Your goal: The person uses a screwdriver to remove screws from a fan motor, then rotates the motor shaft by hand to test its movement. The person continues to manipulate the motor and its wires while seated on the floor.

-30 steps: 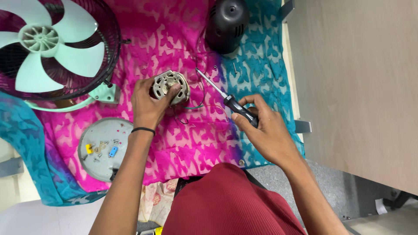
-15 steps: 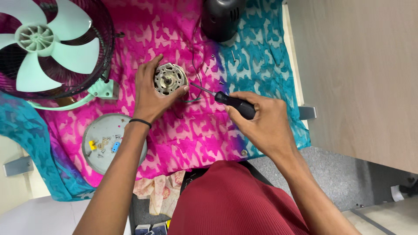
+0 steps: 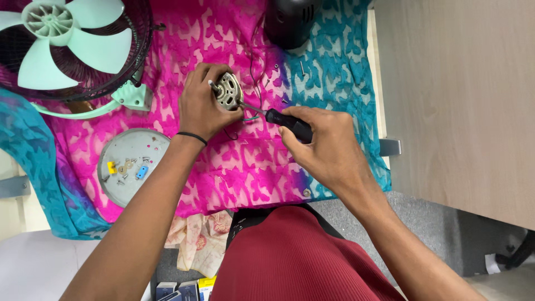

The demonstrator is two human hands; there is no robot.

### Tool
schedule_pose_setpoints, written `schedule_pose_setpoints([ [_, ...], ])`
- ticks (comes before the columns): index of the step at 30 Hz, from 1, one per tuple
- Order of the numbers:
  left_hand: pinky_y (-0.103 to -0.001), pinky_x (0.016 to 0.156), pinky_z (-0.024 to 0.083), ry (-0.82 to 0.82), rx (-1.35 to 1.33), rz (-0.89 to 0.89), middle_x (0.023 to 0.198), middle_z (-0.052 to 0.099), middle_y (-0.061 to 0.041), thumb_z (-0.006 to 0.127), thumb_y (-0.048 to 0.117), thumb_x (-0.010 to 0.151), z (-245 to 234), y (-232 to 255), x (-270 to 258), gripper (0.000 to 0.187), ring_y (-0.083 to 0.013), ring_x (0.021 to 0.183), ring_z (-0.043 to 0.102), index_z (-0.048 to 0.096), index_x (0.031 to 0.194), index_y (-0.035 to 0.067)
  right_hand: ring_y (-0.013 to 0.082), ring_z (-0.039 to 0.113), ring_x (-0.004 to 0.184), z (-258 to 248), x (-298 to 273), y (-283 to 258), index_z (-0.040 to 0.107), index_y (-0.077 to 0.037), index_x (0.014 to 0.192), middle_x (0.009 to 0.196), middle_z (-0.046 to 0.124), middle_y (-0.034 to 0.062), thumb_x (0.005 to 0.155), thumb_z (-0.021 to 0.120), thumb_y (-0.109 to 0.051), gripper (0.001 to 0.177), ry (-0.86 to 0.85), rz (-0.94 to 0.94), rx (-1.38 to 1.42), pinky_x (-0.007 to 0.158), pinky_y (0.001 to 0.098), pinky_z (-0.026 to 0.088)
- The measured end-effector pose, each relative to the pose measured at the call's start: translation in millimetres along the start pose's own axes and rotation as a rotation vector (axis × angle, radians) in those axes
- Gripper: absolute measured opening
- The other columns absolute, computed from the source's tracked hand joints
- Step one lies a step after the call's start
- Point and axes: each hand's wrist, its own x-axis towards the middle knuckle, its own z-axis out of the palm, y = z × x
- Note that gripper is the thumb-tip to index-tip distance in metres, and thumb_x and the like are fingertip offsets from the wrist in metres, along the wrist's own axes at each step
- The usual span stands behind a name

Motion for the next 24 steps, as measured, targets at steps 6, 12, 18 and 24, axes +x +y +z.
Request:
schedule_pose_setpoints([
  [6,-0.045,0.092,0.056,0.033,0.029,-0.039,0.118,0.061,-0.008,0.09,0.023,0.059,7.1,-2.2,-2.8,0.067,-0.0326,0.109,0.062,0.066,0.121,0.014,0.0236,0.075,0.065,1.7,-2.1,-6.8,0.074,0.002,0.115,0.091,0.077,0.0197,0.088,0.074,-0.016,0.032,0.012,-0.037,-0.088,0.056,0.0332,0.058],
  [12,-0.046,0.089,0.056,0.036,0.036,-0.046,0.116,0.061,-0.009,0.09,0.022,0.054,7.6,-1.6,-1.8,0.07,-0.0328,0.106,0.062,0.066,0.118,0.013,0.0252,0.077,0.075,4.3,-1.8,-9.1,0.075,0.003,0.115,0.092,0.078,0.0197,0.088,0.074,-0.015,0.032,0.026,-0.107,-0.072,0.065,0.0344,0.06],
  [18,-0.045,0.09,0.056,0.056,0.027,-0.051,0.115,0.061,-0.008,0.09,0.022,0.056,8.3,-2.0,-4.2,0.068,-0.0316,0.108,0.062,0.065,0.119,0.013,0.0265,0.077,0.078,6.3,-2.8,-10.8,0.074,0.004,0.114,0.093,0.077,0.0206,0.089,0.074,-0.015,0.031,0.05,-0.142,-0.091,0.068,0.0342,0.06],
  [24,-0.044,0.09,0.057,0.05,0.039,-0.062,0.116,0.061,-0.007,0.09,0.024,0.056,10.3,-3.3,-3.7,0.068,-0.0301,0.107,0.062,0.066,0.119,0.014,0.026,0.077,0.076,8.0,-4.7,-11.4,0.075,0.004,0.114,0.09,0.078,0.0203,0.089,0.073,-0.014,0.031,0.052,-0.118,-0.107,0.068,0.0341,0.06],
])
